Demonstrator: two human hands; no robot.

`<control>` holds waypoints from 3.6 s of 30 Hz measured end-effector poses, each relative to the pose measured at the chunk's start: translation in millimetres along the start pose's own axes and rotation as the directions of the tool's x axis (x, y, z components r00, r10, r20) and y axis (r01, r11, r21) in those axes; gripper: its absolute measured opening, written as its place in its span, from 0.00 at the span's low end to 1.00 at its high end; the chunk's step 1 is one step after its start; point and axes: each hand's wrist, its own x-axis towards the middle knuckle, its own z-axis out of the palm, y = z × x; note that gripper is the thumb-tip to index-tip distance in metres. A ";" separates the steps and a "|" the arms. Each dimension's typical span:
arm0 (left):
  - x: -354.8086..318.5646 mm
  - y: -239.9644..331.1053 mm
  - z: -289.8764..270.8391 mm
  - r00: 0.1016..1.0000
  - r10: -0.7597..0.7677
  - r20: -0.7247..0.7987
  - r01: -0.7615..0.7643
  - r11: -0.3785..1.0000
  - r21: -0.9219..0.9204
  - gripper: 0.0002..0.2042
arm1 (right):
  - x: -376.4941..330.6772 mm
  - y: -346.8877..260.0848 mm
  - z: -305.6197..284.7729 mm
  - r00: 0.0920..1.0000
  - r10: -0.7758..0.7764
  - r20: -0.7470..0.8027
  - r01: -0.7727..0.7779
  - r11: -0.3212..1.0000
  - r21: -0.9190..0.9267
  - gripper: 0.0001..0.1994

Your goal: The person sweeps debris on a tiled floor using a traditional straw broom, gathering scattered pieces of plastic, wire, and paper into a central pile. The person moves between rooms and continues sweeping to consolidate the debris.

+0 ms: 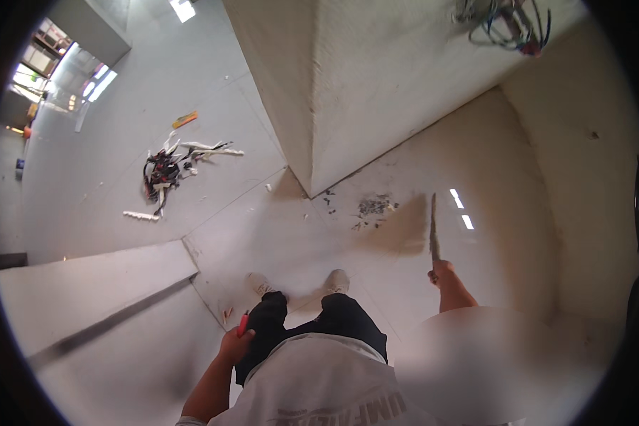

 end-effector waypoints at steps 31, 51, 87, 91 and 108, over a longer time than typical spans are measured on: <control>-19.1 -110.0 -102.3 0.964 -0.260 -0.061 0.242 0.948 -0.206 0.13 | -233.6 139.7 106.9 0.965 -0.181 0.190 0.251 0.849 -0.465 0.14; -38.3 -244.4 -190.8 0.942 -0.280 -0.184 0.161 0.860 -0.484 0.14 | -506.8 84.7 602.0 0.636 0.057 0.770 0.155 0.968 -0.199 0.08; 48.4 0.2 -248.6 0.928 -0.314 -0.199 0.136 0.785 -0.604 0.11 | -366.4 -256.0 630.2 0.821 -0.180 0.542 0.419 0.834 -0.358 0.11; 70.9 0.6 -276.9 0.934 -0.304 -0.187 0.132 0.781 -0.610 0.11 | -394.2 -249.4 638.6 0.765 -0.135 0.630 0.426 0.839 -0.338 0.13; 196.6 77.0 -471.7 0.948 -0.283 -0.145 0.191 0.871 -0.453 0.11 | -336.6 -417.4 680.6 0.965 -0.236 0.111 0.225 0.969 0.105 0.11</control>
